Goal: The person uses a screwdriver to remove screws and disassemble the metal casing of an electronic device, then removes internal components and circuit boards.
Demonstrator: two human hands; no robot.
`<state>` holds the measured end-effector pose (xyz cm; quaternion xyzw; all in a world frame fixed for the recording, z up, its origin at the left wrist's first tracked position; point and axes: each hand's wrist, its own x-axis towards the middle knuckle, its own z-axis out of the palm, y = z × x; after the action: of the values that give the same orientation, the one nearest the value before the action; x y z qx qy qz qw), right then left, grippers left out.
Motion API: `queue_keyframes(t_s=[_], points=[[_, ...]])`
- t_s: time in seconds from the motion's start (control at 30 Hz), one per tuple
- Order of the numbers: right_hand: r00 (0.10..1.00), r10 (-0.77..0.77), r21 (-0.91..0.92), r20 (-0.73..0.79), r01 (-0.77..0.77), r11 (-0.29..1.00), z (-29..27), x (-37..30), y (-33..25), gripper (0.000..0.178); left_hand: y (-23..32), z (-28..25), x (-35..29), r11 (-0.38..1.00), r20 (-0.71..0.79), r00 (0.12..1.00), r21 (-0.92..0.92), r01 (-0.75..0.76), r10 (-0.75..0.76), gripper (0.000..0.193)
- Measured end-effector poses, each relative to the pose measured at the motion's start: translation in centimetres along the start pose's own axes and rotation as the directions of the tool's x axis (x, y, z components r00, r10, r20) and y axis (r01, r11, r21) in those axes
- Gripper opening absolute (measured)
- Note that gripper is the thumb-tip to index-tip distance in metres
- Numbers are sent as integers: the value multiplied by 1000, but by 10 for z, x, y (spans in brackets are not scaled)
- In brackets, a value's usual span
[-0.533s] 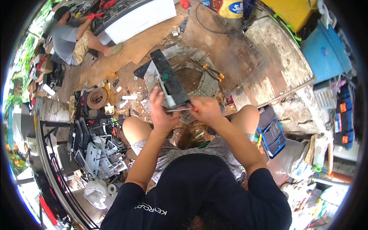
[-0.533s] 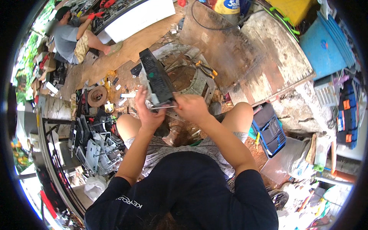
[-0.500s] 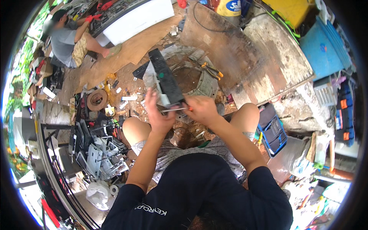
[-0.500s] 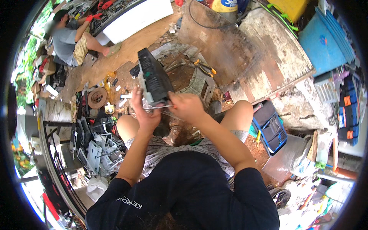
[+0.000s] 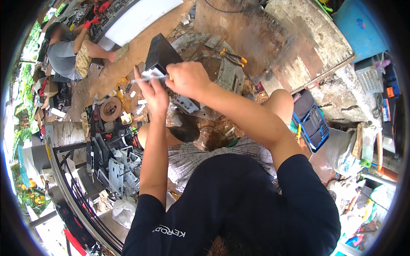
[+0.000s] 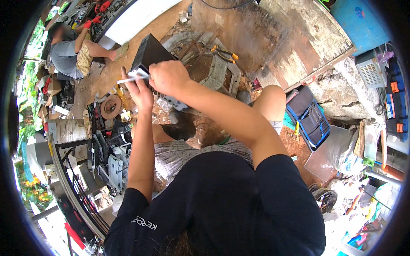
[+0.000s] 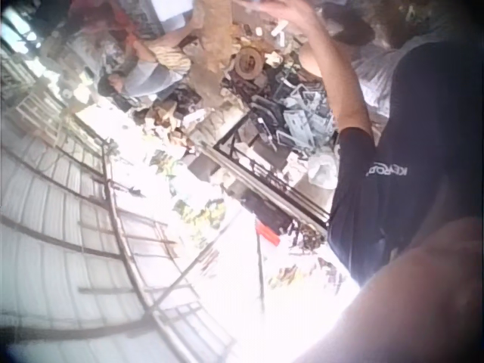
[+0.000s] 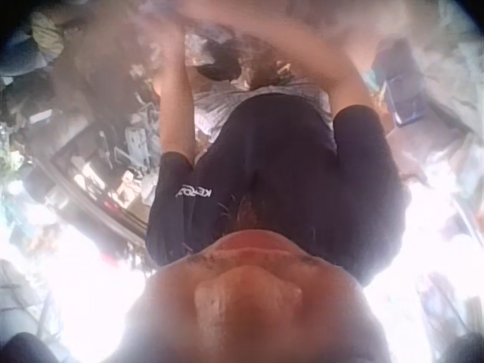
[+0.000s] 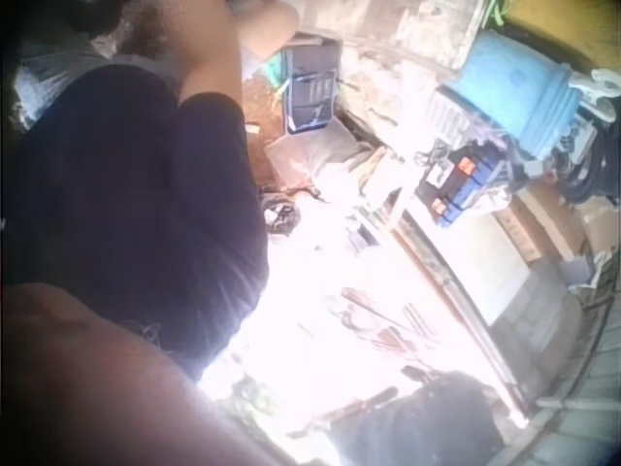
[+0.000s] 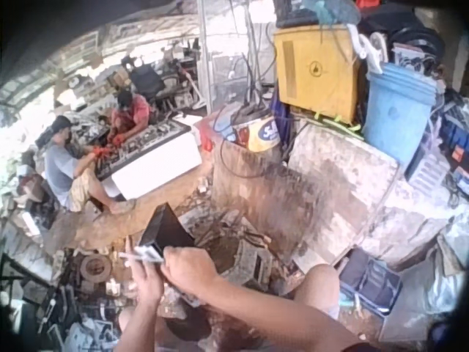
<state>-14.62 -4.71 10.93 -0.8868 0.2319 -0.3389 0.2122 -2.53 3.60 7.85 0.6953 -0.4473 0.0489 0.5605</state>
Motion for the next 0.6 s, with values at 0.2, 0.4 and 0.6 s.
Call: queue_keyframes(t_s=[0.2,0.4,0.6], points=[[992,72,121,-101,-60,991,-2,-5,18,21,-1,-9,18,984,175,980,135,-115,91,60],[999,46,15,-24,-46,999,-36,35,6,21,38,-5,53,980,-24,995,176,-96,102,54],[996,33,-64,80,-28,998,-46,49,-21,20,26,-21,71,988,8,997,-129,80,-79,44]])
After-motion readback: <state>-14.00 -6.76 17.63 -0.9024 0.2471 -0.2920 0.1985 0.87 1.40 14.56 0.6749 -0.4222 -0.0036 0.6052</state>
